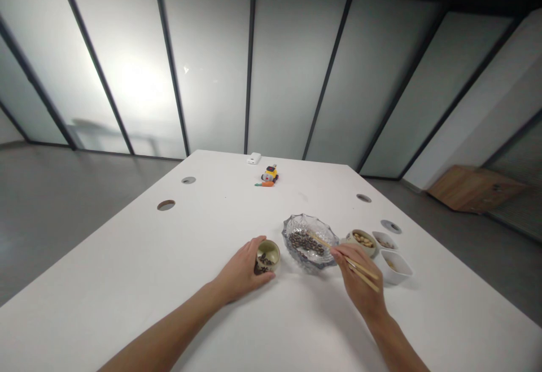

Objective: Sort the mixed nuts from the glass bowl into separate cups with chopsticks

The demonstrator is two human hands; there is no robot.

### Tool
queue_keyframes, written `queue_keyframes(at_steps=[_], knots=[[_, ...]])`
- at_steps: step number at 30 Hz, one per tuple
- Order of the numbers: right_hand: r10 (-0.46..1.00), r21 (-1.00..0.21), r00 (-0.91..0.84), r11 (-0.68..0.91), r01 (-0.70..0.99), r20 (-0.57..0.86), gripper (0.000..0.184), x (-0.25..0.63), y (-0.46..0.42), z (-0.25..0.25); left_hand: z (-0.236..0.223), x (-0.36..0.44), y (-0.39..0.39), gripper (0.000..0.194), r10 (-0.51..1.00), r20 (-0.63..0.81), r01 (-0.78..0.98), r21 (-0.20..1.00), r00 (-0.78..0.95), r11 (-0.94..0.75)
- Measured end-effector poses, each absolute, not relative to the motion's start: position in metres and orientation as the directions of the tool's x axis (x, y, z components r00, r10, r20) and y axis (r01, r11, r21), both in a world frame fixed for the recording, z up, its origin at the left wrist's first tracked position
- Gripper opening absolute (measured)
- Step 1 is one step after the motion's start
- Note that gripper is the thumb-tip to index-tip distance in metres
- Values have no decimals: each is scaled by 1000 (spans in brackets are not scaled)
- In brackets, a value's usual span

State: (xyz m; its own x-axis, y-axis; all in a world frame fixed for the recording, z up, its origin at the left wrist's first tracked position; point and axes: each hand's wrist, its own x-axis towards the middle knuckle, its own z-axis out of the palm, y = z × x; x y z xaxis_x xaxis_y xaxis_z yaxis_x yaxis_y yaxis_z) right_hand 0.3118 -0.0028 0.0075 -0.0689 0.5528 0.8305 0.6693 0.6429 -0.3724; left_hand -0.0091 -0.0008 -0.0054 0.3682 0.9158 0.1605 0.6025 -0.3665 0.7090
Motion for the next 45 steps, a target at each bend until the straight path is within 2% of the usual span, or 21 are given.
queue_keyframes(at_steps=[4, 14, 22, 28, 38, 45], knots=[[549, -360, -98, 661, 658, 830, 15, 312, -2, 8, -6, -10, -1, 81, 910, 173, 596, 707, 376, -381], [666, -489, -51, 595, 638, 744, 24, 309, -4, 11, -6, -10, -2, 80, 910, 196, 585, 712, 366, -389], [637, -468, -64, 627, 623, 768, 19, 310, -4, 12, -7, -10, -2, 80, 907, 195, 587, 707, 374, -394], [637, -476, -24, 600, 643, 770, 24, 312, -3, 9, -8, -10, -1, 80, 905, 202, 580, 710, 375, -400], [666, -481, -52, 588, 651, 744, 27, 310, -3, 10, -7, -10, -2, 79, 905, 210, 577, 712, 370, -401], [629, -464, -23, 598, 654, 777, 23, 311, -5, 11, -6, -11, -2, 80, 908, 196, 581, 713, 372, -392]])
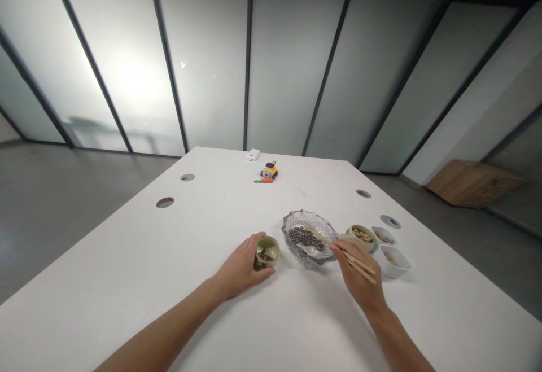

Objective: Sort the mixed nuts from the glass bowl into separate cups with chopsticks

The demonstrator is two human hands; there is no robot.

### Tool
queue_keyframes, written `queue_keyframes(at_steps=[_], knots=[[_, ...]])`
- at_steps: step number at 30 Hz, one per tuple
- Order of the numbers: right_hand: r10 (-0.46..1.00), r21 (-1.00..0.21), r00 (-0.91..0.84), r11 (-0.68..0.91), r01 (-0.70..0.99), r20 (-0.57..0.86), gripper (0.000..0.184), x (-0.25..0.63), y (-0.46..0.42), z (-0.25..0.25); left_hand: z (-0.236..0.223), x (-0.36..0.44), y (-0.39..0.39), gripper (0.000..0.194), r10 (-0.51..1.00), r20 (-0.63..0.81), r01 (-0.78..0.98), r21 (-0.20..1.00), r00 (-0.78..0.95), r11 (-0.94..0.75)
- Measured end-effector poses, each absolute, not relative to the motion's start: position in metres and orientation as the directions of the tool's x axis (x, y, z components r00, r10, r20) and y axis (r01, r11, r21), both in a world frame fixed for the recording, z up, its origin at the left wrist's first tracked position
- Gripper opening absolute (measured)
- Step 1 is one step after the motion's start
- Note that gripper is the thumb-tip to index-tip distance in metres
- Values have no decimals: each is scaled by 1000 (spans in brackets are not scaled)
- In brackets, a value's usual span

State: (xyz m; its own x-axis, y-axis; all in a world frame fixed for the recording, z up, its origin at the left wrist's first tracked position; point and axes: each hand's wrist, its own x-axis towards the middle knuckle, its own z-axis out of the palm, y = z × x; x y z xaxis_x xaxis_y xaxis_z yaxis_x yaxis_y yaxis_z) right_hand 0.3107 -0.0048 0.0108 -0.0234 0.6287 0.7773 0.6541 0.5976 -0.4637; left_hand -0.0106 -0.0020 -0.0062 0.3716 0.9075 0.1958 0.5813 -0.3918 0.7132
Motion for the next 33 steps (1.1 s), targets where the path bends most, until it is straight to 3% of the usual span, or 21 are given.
queue_keyframes(at_steps=[23, 33], knots=[[688, -515, -51, 588, 623, 724, 25, 307, -6, 9, -4, -10, -2, 78, 909, 199, 578, 716, 367, -390], [641, -466, -70, 625, 626, 765, 16, 307, -6, 9, -5, -10, -1, 79, 911, 181, 588, 714, 370, -381]])
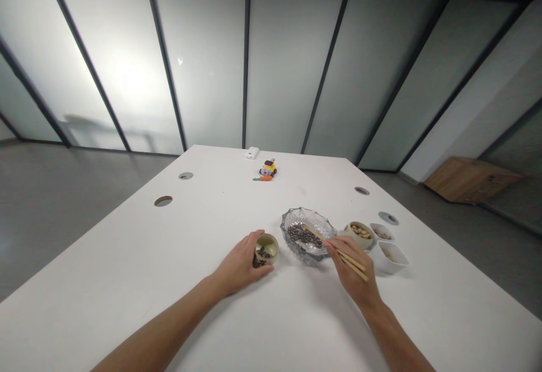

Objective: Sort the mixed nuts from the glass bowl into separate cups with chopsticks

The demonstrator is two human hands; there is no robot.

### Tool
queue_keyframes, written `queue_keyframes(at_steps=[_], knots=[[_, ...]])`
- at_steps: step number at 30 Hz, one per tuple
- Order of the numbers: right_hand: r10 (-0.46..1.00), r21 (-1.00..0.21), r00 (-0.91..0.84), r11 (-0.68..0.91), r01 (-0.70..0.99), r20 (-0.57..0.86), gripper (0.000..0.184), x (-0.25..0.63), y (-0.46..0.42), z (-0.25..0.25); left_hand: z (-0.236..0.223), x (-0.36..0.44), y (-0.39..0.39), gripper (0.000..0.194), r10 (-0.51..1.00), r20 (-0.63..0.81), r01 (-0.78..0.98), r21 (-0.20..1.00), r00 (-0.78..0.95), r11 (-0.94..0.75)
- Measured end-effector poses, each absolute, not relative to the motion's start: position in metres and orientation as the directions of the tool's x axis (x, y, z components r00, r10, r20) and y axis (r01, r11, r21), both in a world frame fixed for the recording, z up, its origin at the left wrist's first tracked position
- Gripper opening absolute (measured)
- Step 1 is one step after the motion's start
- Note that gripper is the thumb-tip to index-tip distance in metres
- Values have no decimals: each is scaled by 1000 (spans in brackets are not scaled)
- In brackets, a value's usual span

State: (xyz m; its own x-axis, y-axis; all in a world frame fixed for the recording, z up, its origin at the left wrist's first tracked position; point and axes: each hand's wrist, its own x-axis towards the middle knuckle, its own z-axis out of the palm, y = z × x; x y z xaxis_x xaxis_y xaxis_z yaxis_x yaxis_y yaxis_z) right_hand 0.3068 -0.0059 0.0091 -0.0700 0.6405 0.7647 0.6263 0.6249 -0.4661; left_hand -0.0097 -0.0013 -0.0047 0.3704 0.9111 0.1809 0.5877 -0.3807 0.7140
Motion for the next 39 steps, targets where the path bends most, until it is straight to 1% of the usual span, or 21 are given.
queue_keyframes(at_steps=[9, 14, 22, 27, 33, 39], knots=[[606, -415, -92, 640, 647, 790, 10, 309, -4, 8, -5, -11, -2, 79, 908, 178, 590, 709, 380, -386], [606, -420, -101, 652, 631, 789, 11, 307, -4, 10, -6, -11, -2, 80, 910, 176, 592, 710, 375, -382], [638, -454, -86, 629, 631, 765, 16, 306, -6, 9, -8, -12, -1, 80, 903, 202, 587, 703, 378, -403], [622, -429, -95, 634, 644, 777, 15, 306, -7, 9, -7, -11, -1, 81, 907, 192, 599, 697, 375, -395], [564, -371, -109, 664, 650, 818, 8, 311, -6, 13, -6, -11, -1, 79, 902, 201, 588, 701, 382, -405], [610, -387, -144, 648, 656, 779, 10, 312, -6, 13, -7, -12, -1, 77, 902, 210, 581, 705, 377, -407]])
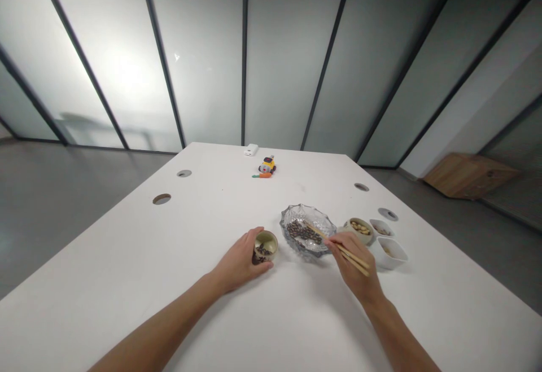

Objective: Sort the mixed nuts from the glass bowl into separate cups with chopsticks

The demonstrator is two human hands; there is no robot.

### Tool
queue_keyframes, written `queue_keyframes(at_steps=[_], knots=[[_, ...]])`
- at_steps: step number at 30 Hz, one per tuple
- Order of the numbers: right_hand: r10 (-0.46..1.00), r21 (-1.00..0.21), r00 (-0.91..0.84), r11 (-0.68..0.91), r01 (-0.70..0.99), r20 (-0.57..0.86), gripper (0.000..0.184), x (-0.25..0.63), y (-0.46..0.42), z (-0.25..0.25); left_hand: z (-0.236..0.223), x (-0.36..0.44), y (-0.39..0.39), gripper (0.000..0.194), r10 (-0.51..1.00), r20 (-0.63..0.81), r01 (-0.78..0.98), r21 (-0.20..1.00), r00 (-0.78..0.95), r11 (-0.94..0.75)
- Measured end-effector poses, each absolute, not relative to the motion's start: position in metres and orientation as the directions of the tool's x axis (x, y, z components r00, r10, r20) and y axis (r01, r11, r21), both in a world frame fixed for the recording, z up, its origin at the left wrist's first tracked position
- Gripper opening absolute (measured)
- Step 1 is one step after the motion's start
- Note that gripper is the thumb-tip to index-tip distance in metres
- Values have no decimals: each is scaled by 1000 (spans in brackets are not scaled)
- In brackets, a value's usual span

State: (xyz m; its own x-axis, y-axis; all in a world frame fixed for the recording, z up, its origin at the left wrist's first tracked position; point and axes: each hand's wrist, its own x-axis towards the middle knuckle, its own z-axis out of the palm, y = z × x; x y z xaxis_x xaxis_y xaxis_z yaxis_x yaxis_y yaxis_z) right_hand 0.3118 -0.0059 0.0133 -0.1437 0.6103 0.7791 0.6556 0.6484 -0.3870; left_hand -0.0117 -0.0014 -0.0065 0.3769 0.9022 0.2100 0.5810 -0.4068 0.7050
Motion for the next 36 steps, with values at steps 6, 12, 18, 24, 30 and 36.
queue_keyframes(at_steps=[6, 12, 18, 24, 30, 36], knots=[[652, -438, -158, 649, 623, 742, 14, 310, -6, 12, -7, -12, -1, 79, 903, 199, 582, 707, 381, -402], [630, -444, -114, 653, 614, 768, 13, 310, -7, 14, -6, -12, -2, 78, 903, 203, 576, 712, 378, -401], [641, -454, -90, 629, 631, 763, 14, 308, -7, 11, -5, -12, -3, 77, 902, 213, 571, 714, 375, -406], [662, -470, -103, 624, 625, 742, 17, 304, -6, 7, -5, -12, -1, 79, 905, 186, 592, 702, 383, -396], [678, -494, -66, 596, 633, 732, 23, 303, -6, 9, -6, -13, -2, 79, 904, 202, 579, 710, 378, -401], [639, -478, -47, 621, 621, 768, 20, 304, -6, 9, -6, -13, -2, 79, 903, 197, 578, 712, 381, -399]])
